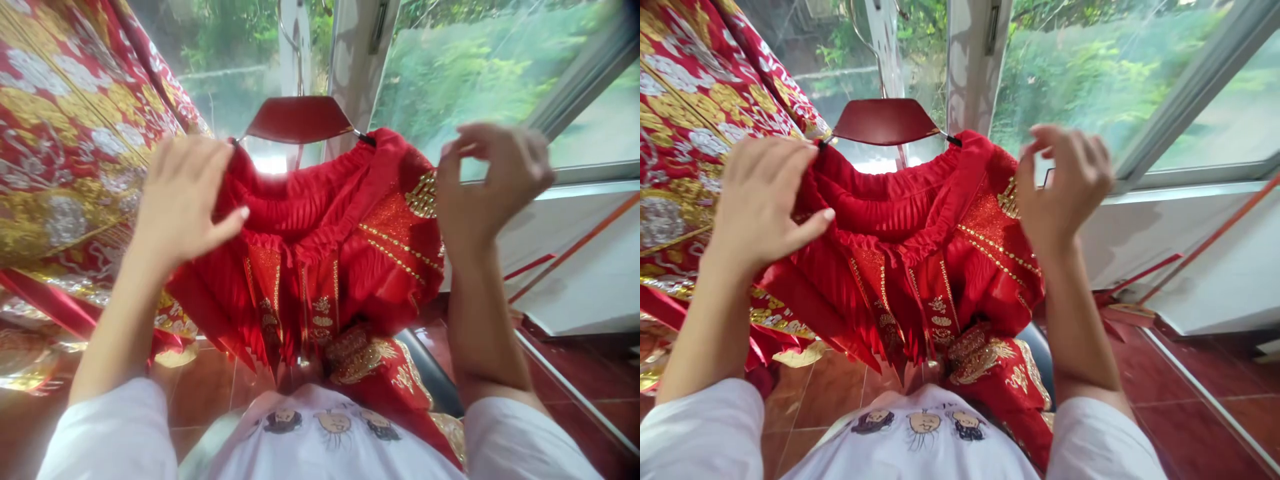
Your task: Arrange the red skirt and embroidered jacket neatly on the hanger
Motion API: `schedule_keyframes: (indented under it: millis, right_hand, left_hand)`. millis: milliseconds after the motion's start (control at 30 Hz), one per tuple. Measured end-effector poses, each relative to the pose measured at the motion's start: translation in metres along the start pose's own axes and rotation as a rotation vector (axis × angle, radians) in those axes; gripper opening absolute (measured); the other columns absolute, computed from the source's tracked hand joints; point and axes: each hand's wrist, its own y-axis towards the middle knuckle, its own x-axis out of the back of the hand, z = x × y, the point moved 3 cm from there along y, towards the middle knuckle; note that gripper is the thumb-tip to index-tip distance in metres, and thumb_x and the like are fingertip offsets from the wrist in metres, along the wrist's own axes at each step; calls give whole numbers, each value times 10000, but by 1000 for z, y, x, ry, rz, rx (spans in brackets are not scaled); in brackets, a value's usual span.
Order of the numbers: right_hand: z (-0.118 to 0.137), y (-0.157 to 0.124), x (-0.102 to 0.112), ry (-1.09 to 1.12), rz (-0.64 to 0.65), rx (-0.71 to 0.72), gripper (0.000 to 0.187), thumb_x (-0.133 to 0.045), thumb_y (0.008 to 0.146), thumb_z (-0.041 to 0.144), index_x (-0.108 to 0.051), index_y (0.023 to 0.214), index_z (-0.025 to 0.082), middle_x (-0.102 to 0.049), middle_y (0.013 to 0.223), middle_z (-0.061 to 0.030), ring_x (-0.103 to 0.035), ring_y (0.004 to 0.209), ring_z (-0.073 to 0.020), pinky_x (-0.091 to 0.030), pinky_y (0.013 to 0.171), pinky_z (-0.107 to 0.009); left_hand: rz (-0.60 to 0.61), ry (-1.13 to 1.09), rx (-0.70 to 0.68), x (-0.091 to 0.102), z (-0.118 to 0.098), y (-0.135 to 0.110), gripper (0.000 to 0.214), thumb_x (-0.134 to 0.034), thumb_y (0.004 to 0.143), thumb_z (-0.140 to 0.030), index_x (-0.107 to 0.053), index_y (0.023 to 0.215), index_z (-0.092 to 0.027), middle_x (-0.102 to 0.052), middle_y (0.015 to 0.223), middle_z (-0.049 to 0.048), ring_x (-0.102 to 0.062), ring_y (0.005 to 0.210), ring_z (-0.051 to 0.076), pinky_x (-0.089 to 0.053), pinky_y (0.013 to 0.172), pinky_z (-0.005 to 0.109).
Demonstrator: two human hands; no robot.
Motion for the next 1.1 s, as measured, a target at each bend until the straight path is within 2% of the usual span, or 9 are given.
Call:
schedule_keyframes:
  millis: [100,200,267,333,500,667,767,933,1100]
  right_hand:
    - [60,-46,14,119,226,312,279,-595,826,147,-667,1084,222,-696,1059,-26,-626,993,-194,-459,923,-361]
    - [97,-93,19,183,300,365,212,-619,811,152,-693,979,258,-705,956,-20,-630,899,-184,-461,866,-345]
    - [104,-115,16,270,352,215,137,-598,821,149,-696,868,232,-697,820,-32,-623,769,-162,-465,772,-311]
    - [104,-128,8,345,483,-33,103,-583,849,209,-685,836,200,-671,720,-41,-595,648,-148,-448,663,-285]
    - [107,-143,-20,606,841,-541,323,-610,830,440,-601,682,153,-541,530,-6,-458,457,-96,-333,484,-224]
    - [116,-153,-30,830,816,-701,267,-543,833,377,-611,731,140,-549,553,-9,-465,476,-85,-354,488,-194]
    - [115,-163,-29,882,786,-818,274,-544,811,389,-576,707,137,-569,555,-24,-507,472,-96,-378,470,-187]
    - [118,-172,-20,932,819,-860,246,-555,810,373,-588,753,136,-630,605,-50,-577,501,-113,-432,486,-188]
    - [118,-172,-12,892,787,-852,236,-561,820,353,-605,752,131,-657,638,-65,-593,510,-112,-449,486,-183]
  left_hand:
    - [43,-73,-172,-16,-32,-10,676,-639,751,-564,-510,1342,-262,-472,1436,48,-376,1348,327,-93,1174,569]
    - [-117,-72,-282,-27,-49,-24,451,-676,766,-420,-589,1184,-276,-617,1246,29,-547,1144,274,-289,1106,501]
    - [-365,18,-293,-27,-60,-39,281,-696,760,-316,-612,1018,-247,-681,1024,27,-598,919,230,-420,929,402]
    - [-494,85,-143,-30,-72,-55,120,-682,769,-257,-577,808,-215,-651,767,15,-560,708,192,-416,701,332]
    - [-175,-73,477,-72,-100,-72,340,-554,899,-445,-569,694,-174,-589,618,17,-505,526,140,-270,491,275]
    - [-87,-158,705,-112,-104,-70,270,-511,939,-361,-660,853,-153,-688,772,51,-611,636,164,-301,522,255]
    - [-121,-212,707,-119,-105,-75,212,-510,933,-279,-670,867,-158,-695,783,34,-621,643,146,-317,537,238]
    - [-138,-133,757,-129,-105,-77,353,-589,879,-482,-663,801,-145,-644,679,35,-559,549,146,-241,499,244]
    - [-174,-232,681,-131,-101,-74,407,-483,948,-353,-571,612,-141,-550,573,29,-434,467,109,-201,509,249]
